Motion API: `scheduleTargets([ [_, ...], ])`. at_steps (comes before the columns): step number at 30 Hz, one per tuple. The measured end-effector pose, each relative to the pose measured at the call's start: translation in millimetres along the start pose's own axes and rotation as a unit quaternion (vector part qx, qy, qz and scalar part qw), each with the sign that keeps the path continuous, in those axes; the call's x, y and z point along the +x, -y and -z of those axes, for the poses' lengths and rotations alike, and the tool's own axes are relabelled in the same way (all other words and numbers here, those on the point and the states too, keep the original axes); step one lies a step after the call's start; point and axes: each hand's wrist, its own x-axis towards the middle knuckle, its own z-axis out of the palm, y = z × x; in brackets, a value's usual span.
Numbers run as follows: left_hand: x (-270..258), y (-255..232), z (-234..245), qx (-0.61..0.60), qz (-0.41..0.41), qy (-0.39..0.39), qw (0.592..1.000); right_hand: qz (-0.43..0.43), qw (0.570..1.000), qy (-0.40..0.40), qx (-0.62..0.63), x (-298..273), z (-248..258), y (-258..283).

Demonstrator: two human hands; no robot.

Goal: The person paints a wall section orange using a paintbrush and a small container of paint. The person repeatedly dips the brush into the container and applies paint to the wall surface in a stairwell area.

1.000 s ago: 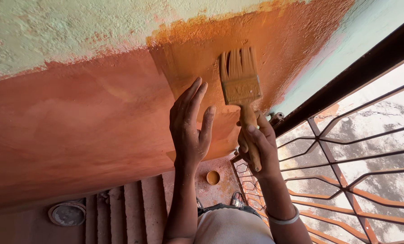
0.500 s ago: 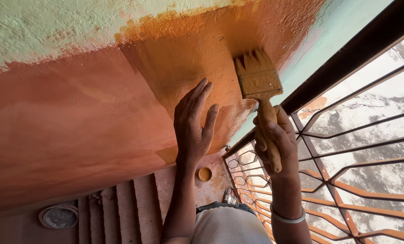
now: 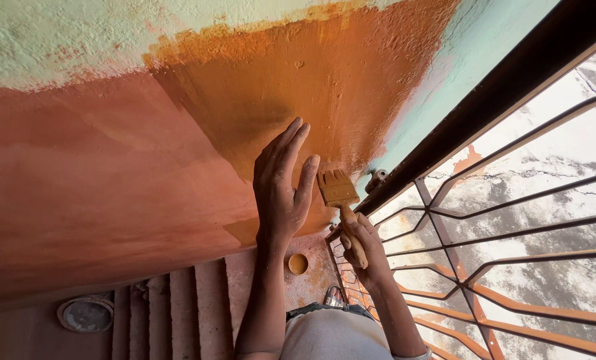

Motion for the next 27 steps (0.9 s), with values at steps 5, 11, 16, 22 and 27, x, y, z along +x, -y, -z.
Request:
scheduleTargets([
  [5,-5.1,-3.1,-3.5,0.01,0.009,0.005,1.0,0.108,0.992,0.061,-0.001,-9.8,-17.2,60.0],
  [11,-6.2,-2.6,-2.2,0.018,0.005,0.0,1.0,0.311,0.931,0.188,-0.02,-28.2,-29.2,96.7],
  [16,-4.2,-4.5,-2.2,0.005,0.001,-0.003,1.0,0.134,0.986,0.101,-0.022,-3.5,-24.2,51.6],
  [22,0.0,-1.6,0.7,0.002,0.002,-0.003,1.0,-0.001,1.0,0.019,-0.015,-21.2,-8.1,25.2],
  [27,1.4,0.3,5.1,-0.001,-0.001,-0.016,1.0,0.192,0.978,0.079,0.006,-28.4,-18.9,86.3],
])
